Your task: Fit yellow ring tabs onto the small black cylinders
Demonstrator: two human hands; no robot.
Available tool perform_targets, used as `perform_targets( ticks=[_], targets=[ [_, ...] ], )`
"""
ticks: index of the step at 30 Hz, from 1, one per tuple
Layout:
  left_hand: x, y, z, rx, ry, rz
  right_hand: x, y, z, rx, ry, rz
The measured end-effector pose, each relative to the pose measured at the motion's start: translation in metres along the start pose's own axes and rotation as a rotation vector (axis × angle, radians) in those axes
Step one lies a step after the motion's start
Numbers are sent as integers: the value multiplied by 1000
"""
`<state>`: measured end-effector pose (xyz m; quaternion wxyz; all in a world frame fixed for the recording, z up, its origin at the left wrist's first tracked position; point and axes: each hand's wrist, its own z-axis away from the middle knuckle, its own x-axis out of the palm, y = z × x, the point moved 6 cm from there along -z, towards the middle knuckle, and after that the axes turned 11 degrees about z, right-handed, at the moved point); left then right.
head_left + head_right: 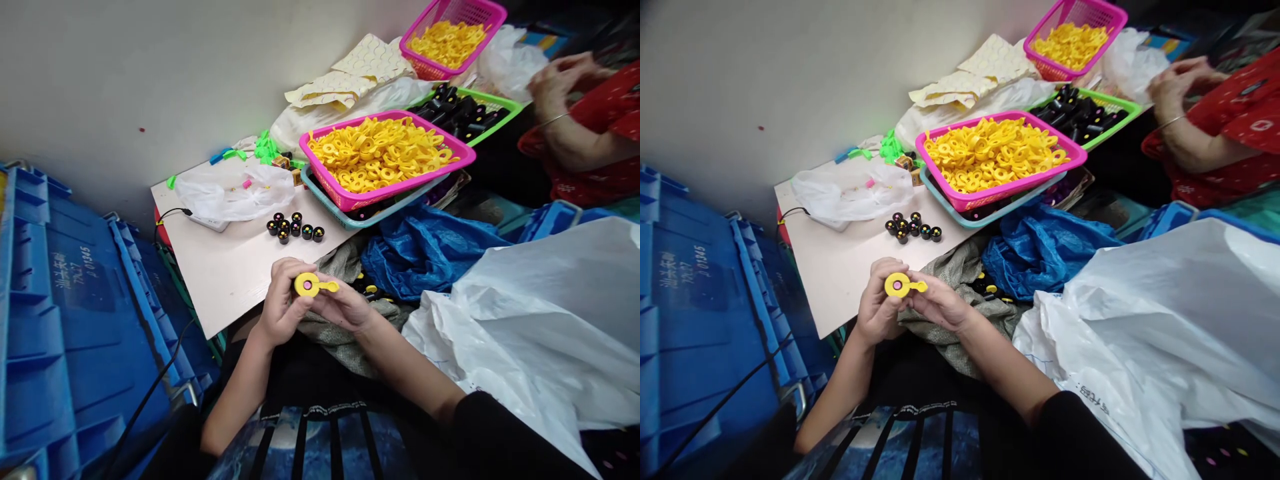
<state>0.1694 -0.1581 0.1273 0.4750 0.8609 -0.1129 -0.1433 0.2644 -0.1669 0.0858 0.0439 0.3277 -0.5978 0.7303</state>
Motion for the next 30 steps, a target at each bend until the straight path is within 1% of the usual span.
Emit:
perform_targets(
  ticks=[2, 4, 7, 10, 14, 17, 19, 20, 21, 22, 23, 24, 25, 26, 27, 28, 29, 30],
  targets=[
    [-1, 3, -3, 75, -43, -44, -4, 1, -1, -25, 86, -2],
    [-4, 3, -5, 96, -43, -35, -6, 1, -1, -27, 120, 5],
    [-7, -2, -7, 79, -93, -91, -10, -3, -3, -18, 112, 65],
    [-6, -9, -7, 21, -197, -173, -17, -6, -2, 3, 109, 107],
    [-2, -13, -8, -23, -277, -195, -21, -1, 0, 35, 73, 110],
    [9, -17, -4, -25, -347, -209, -30, -1, 6, -13, 102, 244],
    [15, -25, -2, -5, -352, -197, -45, -7, 15, -68, 180, 438],
    [16, -32, -2, -8, -324, -190, -56, -11, 21, -91, 244, 563],
    [13, -43, -3, -29, -261, -189, -69, -16, 28, -101, 320, 702],
    [7, -56, -6, -75, -164, -200, -82, -20, 35, -87, 389, 852],
    [-2, -72, -8, -141, -27, -227, -95, -25, 41, -44, 436, 1012],
    [-15, -89, -11, -218, 136, -273, -105, -29, 46, 25, 447, 1175],
    [-27, -105, -12, -301, 291, -330, -112, -33, 49, 102, 420, 1329],
    [-36, -119, -14, -372, 403, -384, -116, -40, 49, 158, 364, 1456],
    [-42, -132, -17, -431, 461, -412, -115, -50, 46, 168, 315, 1542],
    [-46, -143, -20, -489, 488, -422, -112, -66, 42, 120, 312, 1588],
    [-47, -152, -23, -542, 492, -426, -107, -88, 34, 30, 358, 1605],
    [-48, -159, -26, -590, 492, -430, -103, -113, 25, -78, 438, 1602]
  ],
)
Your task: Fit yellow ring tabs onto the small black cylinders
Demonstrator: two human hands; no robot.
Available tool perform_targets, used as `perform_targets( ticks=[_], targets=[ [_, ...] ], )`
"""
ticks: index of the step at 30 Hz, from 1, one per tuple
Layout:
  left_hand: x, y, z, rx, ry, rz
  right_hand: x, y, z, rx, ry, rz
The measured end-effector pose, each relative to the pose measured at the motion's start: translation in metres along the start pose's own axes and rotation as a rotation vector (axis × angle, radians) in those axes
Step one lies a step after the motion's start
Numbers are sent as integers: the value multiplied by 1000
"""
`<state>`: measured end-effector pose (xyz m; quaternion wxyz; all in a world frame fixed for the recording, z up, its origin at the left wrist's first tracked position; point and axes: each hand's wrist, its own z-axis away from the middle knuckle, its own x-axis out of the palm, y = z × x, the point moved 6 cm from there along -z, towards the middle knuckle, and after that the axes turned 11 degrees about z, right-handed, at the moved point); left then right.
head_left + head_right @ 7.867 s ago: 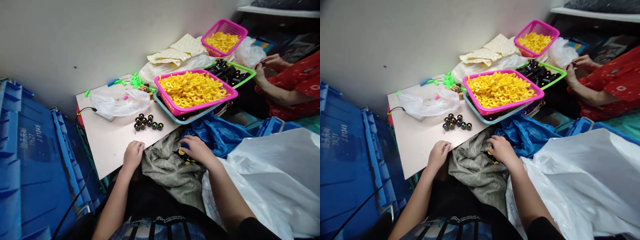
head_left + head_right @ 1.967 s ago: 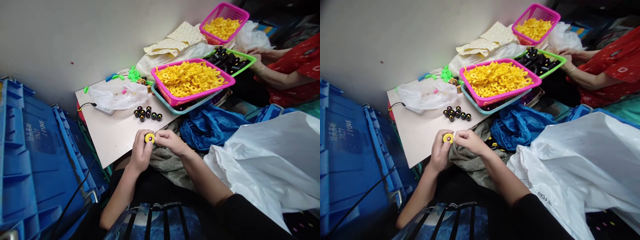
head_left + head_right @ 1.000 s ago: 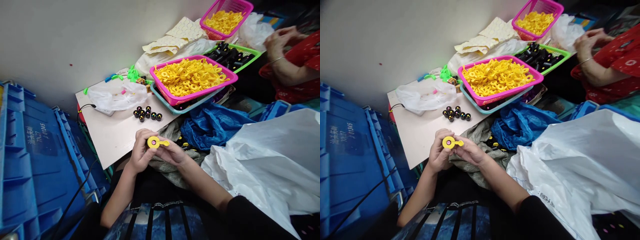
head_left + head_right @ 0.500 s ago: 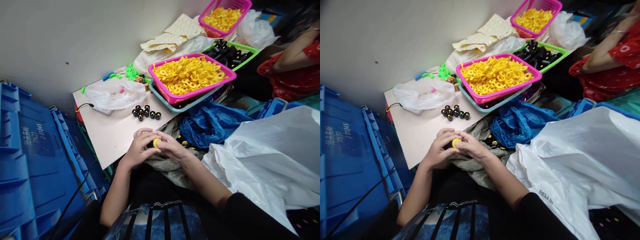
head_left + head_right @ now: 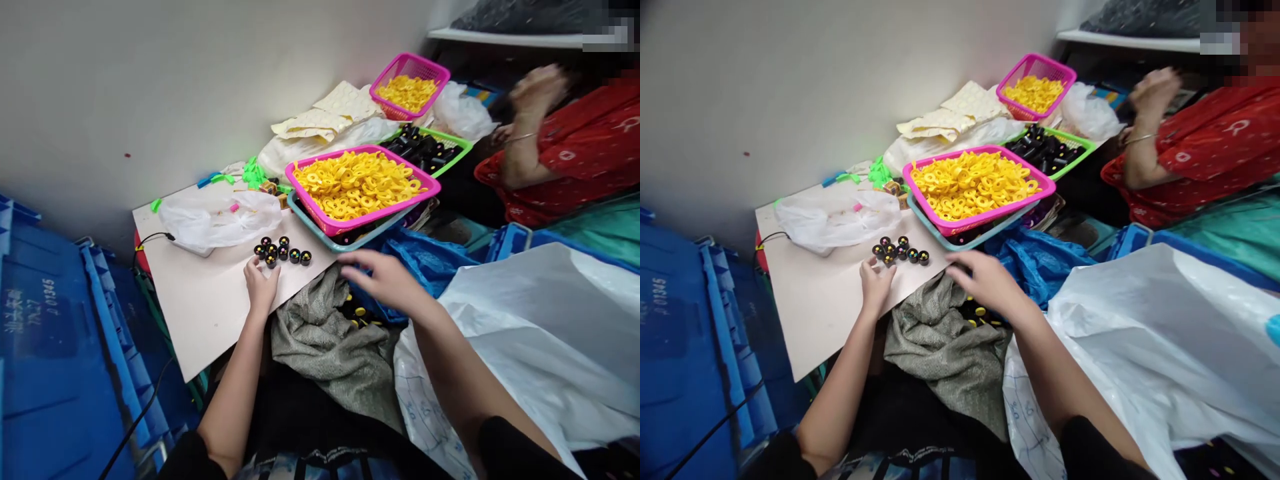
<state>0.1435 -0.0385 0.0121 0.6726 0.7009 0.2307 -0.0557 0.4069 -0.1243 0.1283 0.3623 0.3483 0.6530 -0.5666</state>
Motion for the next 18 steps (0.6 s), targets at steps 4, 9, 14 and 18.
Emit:
perform_targets(
  ticks=[4, 9, 14, 18],
  targets=[
    [8, 2, -6, -72, 40, -70, -54, -6, -86, 123, 179, 271],
    [7, 12, -4, -53, 61, -69, -26, 25, -179, 399, -180, 640],
    [-5, 15, 8, 31, 30, 69, -4, 33, -194, 384, -273, 648],
    [-13, 30, 30, 115, -86, 375, -34, 31, -171, 340, -9, 394]
  ],
)
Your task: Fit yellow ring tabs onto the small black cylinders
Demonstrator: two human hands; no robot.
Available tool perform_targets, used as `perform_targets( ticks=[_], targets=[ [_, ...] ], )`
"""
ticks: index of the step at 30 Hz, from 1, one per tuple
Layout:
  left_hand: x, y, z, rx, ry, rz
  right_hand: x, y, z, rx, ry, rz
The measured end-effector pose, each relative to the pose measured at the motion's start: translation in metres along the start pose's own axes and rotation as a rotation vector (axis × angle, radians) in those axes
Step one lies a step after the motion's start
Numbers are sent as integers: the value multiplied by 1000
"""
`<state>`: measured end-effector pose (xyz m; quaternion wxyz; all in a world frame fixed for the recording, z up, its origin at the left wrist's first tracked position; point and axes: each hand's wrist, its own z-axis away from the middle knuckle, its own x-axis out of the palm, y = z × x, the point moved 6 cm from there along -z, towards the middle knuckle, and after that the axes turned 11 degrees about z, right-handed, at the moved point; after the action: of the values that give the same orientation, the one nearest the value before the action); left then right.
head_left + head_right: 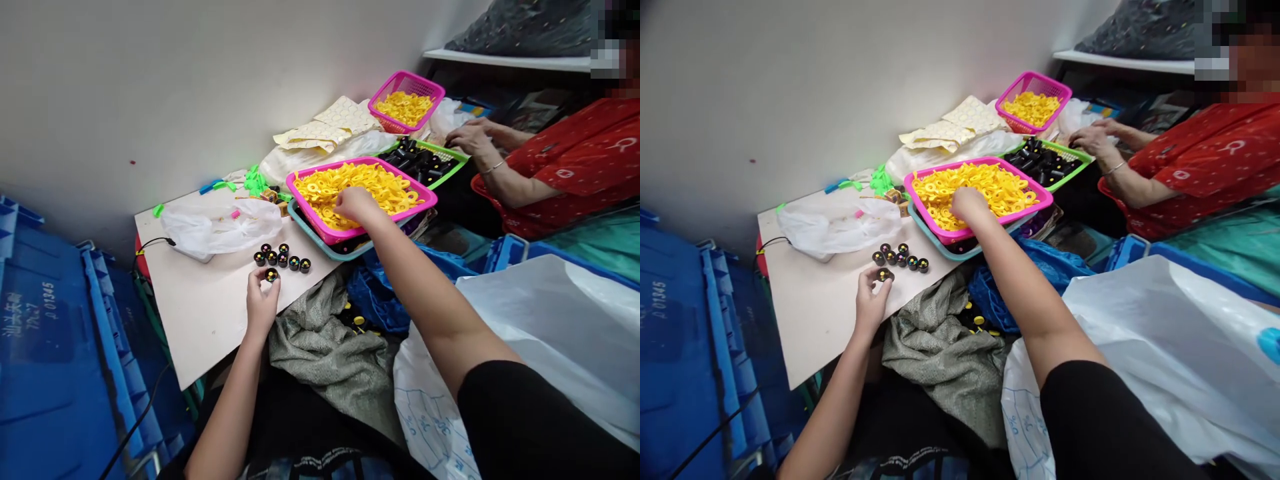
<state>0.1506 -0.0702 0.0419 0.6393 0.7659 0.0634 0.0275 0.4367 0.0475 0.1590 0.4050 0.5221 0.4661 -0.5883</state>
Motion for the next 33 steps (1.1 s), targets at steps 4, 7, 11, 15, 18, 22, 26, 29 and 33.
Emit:
perform_targets(
  ticks=[4, 7, 11, 15, 18, 22, 26, 29, 33],
  targets=[
    [13, 27, 27, -54, -220, 256, -11, -3, 66, -69, 28, -979],
    [18, 46, 45, -33, -328, 332, 19, -45, 136, -154, -404, -1428],
    [17, 62, 60, 99, -397, 284, 67, -77, 196, 24, -643, -1620],
    [13, 69, 66, 157, -400, 191, 86, -85, 208, 63, -712, -1692],
    [12, 78, 67, 228, -386, 120, 85, -86, 209, 47, -671, -1691],
    [11, 91, 66, 342, -326, -22, 87, -86, 212, 38, -568, -1687],
    [11, 98, 68, 421, -331, -44, 94, -90, 220, -23, -609, -1750],
    [10, 103, 70, 451, -332, -60, 92, -96, 226, -124, -678, -1831],
    [10, 111, 74, 533, -316, -126, 86, -103, 233, -234, -770, -1822]
  ],
)
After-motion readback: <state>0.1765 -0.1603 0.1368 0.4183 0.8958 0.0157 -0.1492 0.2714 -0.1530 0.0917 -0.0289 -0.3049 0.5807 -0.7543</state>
